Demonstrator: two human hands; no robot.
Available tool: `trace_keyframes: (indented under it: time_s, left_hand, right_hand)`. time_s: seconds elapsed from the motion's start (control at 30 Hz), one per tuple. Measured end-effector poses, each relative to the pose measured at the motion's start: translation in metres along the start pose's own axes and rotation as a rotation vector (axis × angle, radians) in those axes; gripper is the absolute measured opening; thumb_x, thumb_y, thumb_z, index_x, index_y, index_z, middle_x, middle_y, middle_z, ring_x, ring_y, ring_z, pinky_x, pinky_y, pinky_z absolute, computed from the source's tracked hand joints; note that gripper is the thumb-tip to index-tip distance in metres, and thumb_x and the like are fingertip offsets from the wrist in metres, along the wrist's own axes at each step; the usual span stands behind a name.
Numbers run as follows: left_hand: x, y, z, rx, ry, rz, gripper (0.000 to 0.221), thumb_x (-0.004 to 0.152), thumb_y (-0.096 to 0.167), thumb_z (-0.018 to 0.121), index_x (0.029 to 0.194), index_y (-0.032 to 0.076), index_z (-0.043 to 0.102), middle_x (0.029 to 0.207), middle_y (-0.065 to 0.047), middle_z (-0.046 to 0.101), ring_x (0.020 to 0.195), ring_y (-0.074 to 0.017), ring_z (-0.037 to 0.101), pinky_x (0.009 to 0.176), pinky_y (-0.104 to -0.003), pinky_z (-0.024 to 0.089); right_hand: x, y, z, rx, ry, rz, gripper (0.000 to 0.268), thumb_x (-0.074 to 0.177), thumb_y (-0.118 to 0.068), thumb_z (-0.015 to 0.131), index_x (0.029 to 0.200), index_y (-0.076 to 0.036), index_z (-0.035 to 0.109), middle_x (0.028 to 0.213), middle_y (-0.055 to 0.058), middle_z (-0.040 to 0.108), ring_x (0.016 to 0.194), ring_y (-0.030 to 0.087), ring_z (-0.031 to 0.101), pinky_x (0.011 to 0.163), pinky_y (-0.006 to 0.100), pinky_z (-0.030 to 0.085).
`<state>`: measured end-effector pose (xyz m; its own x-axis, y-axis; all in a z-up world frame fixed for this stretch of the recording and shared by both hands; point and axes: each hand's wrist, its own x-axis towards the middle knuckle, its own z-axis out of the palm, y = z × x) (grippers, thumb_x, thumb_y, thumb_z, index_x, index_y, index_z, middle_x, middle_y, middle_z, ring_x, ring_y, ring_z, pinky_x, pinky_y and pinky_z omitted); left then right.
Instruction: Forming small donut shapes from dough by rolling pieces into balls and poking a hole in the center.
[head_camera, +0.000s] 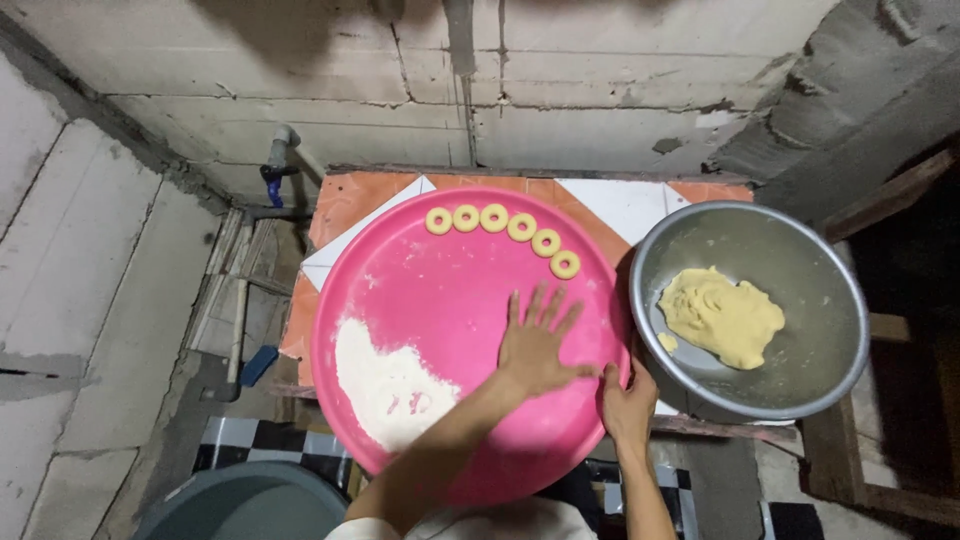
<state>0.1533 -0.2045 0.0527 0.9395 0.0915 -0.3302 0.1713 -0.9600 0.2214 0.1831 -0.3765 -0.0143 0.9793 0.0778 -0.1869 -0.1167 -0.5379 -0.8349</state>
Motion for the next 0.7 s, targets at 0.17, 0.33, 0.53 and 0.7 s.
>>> trace_keyframes:
  time_s: [0.17, 0.33, 0.53, 0.7]
  left_hand:
    - [-0.009, -0.064, -0.04, -0.243, 0.071, -0.226, 0.101, 0.084, 0.08, 0.036, 0.163, 0.025, 0.004, 0.171, -0.009, -0.008, 0.155, -0.0331, -0.014, 0.119, -0.056, -0.017]
    - [-0.039, -0.059, -0.021, -0.066, 0.032, -0.264, 0.114, 0.077, 0.089, 0.046, 0.163, 0.023, 0.008, 0.17, -0.013, -0.005, 0.155, -0.0397, -0.008, 0.12, -0.066, -0.005]
    - [0.005, -0.02, 0.008, 0.144, -0.003, 0.038, 0.112, 0.072, 0.092, 0.01, 0.162, 0.027, -0.004, 0.17, -0.008, -0.013, 0.157, -0.0323, -0.014, 0.12, -0.062, -0.012]
    - [-0.008, -0.079, -0.038, -0.216, 0.151, -0.33, 0.097, 0.087, 0.079, 0.037, 0.162, 0.025, 0.011, 0.171, -0.012, -0.007, 0.156, -0.0346, -0.01, 0.122, -0.058, -0.01]
  right_hand:
    - [-0.004, -0.018, -0.006, 0.01, -0.008, 0.085, 0.035, 0.092, -0.023, 0.058, 0.113, -0.001, 0.074, 0.077, 0.008, 0.066, 0.066, 0.021, 0.051, 0.066, 0.039, 0.044]
    - [-0.008, -0.016, -0.001, 0.048, 0.016, 0.075, 0.023, 0.095, -0.019, 0.058, 0.089, 0.0, 0.069, 0.071, 0.005, 0.056, 0.068, 0.021, 0.047, 0.067, 0.042, 0.042]
    - [0.003, 0.002, 0.001, 0.016, 0.015, 0.013, 0.023, 0.095, -0.02, 0.059, 0.083, -0.002, 0.066, 0.064, 0.001, 0.045, 0.063, 0.018, 0.039, 0.062, 0.04, 0.037]
    - [0.003, 0.004, 0.001, -0.02, 0.014, 0.06, 0.056, 0.091, -0.026, 0.061, 0.137, 0.004, 0.064, 0.071, 0.004, 0.053, 0.064, 0.02, 0.045, 0.065, 0.04, 0.043]
